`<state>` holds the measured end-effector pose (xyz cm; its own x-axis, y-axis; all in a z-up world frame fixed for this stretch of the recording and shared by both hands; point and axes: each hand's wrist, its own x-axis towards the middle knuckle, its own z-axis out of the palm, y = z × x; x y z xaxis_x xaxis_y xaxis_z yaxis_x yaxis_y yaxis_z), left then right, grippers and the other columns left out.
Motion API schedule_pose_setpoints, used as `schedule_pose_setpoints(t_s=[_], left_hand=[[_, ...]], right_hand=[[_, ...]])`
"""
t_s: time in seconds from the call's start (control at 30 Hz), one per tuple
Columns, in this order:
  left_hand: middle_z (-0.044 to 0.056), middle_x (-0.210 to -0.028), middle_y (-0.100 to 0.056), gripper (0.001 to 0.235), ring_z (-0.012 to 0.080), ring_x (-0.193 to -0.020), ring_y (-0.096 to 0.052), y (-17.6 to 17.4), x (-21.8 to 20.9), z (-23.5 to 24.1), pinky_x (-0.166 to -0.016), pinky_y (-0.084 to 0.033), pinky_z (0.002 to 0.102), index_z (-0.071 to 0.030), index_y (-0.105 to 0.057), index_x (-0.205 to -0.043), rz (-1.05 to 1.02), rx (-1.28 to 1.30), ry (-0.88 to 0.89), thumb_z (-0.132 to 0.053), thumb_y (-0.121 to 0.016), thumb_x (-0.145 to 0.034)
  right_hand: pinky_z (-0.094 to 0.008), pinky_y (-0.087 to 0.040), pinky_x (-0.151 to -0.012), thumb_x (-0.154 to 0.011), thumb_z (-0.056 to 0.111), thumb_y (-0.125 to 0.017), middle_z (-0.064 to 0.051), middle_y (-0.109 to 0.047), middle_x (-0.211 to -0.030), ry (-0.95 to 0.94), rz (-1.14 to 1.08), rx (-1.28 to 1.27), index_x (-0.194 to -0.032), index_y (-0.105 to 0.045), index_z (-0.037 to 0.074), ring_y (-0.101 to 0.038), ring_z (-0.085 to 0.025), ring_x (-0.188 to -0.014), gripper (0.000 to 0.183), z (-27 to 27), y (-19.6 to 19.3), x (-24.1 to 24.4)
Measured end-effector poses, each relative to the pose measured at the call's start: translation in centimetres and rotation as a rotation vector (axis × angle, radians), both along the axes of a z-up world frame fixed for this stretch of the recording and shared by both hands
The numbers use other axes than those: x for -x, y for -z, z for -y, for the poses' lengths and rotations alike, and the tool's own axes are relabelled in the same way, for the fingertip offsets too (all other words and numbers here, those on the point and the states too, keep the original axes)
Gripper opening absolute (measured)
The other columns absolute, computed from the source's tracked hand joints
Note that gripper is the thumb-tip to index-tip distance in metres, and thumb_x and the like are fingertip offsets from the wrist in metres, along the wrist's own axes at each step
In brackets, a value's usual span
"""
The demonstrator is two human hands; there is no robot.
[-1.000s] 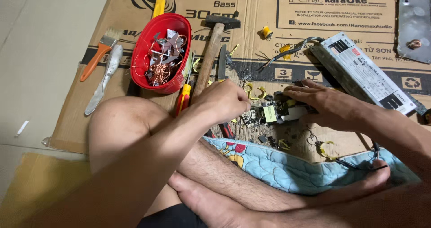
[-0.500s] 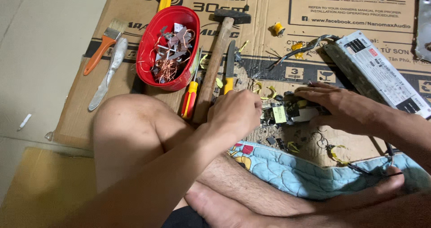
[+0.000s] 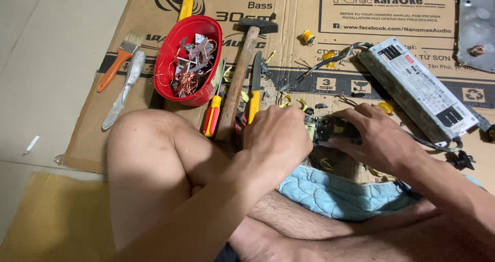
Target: The person dismantles a power supply unit on a cardboard surface. They use a hammer to break the casing, then use pliers and a screwdriver to remove internal components and wires.
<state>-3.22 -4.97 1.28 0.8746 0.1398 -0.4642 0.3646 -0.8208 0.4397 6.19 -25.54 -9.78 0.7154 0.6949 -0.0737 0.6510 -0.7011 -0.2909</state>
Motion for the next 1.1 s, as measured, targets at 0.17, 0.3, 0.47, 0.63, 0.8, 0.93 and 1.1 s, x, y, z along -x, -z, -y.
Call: schedule_pose_setpoints(t_s=[0.17,0.3,0.47,0.63,0.8,0.93,1.1], left_hand=[[0.018,-0.091,-0.073,0.019,0.0371,-0.093,-0.069,-0.6,0.1,1.3,-0.074,-0.060,0.050,-0.004,-0.074,-0.101,-0.046,-0.083,0.047,-0.008,-0.057,-0.093],[0.029,-0.091,-0.072,0.028,0.0477,-0.096,-0.071,-0.8,0.2,1.1,-0.077,-0.060,0.058,0.004,-0.075,-0.103,0.030,0.028,0.029,-0.004,-0.056,-0.084],[0.029,-0.095,-0.072,0.031,0.0472,-0.098,-0.071,-3.1,1.3,1.4,-0.080,-0.060,0.059,0.007,-0.073,-0.106,0.001,0.034,0.000,-0.002,-0.054,-0.084],[0.028,-0.102,-0.072,0.031,0.0444,-0.103,-0.071,-2.6,1.7,2.3,-0.082,-0.060,0.055,0.007,-0.073,-0.108,-0.079,0.013,0.018,0.000,-0.053,-0.085],[0.028,-0.097,-0.072,0.029,0.0439,-0.100,-0.072,-0.8,1.3,3.4,-0.079,-0.061,0.056,0.007,-0.073,-0.103,-0.078,-0.001,0.012,-0.001,-0.053,-0.084],[0.025,-0.096,-0.073,0.033,0.0381,-0.093,-0.074,0.1,0.6,3.9,-0.074,-0.062,0.054,0.001,-0.075,-0.104,-0.018,-0.052,0.005,-0.003,-0.049,-0.085],[0.031,-0.085,-0.069,0.027,0.0402,-0.083,-0.073,3.0,1.7,6.2,-0.068,-0.064,0.052,0.011,-0.072,-0.103,0.147,-0.180,0.115,-0.001,-0.050,-0.092]], right_hand=[[-0.048,-0.055,-0.094,-0.080,0.066,-0.064,-0.009,-0.065,-0.117,0.162,-0.209,0.161,-0.136,-0.060,0.026,-0.067,-0.031,-0.107,0.069,-1.5,-2.0,0.8],[-0.051,-0.061,-0.089,-0.082,0.063,-0.069,-0.015,-0.068,-0.110,0.205,-0.211,0.170,-0.122,-0.064,0.016,-0.071,-0.037,-0.107,0.062,-0.7,0.2,1.1],[-0.050,-0.062,-0.086,-0.086,0.063,-0.067,-0.016,-0.070,-0.103,0.193,-0.236,0.196,-0.118,-0.057,0.014,-0.074,-0.037,-0.102,0.060,-0.9,0.7,2.3],[-0.050,-0.063,-0.084,-0.089,0.058,-0.066,-0.018,-0.075,-0.096,0.226,-0.297,0.141,-0.116,-0.055,0.016,-0.076,-0.038,-0.096,0.052,-1.0,-0.5,3.0],[-0.050,-0.061,-0.087,-0.087,0.067,-0.063,-0.016,-0.076,-0.098,0.265,-0.343,0.151,-0.117,-0.057,0.021,-0.075,-0.037,-0.099,0.056,-0.8,0.4,2.8],[-0.052,-0.061,-0.085,-0.088,0.056,-0.067,-0.020,-0.076,-0.097,0.265,-0.351,0.096,-0.116,-0.059,0.017,-0.075,-0.040,-0.098,0.049,-0.6,0.9,2.6],[-0.050,-0.062,-0.078,-0.085,0.047,-0.074,-0.019,-0.075,-0.094,0.244,-0.250,0.087,-0.117,-0.058,0.019,-0.077,-0.038,-0.093,0.045,0.5,4.4,1.2]])
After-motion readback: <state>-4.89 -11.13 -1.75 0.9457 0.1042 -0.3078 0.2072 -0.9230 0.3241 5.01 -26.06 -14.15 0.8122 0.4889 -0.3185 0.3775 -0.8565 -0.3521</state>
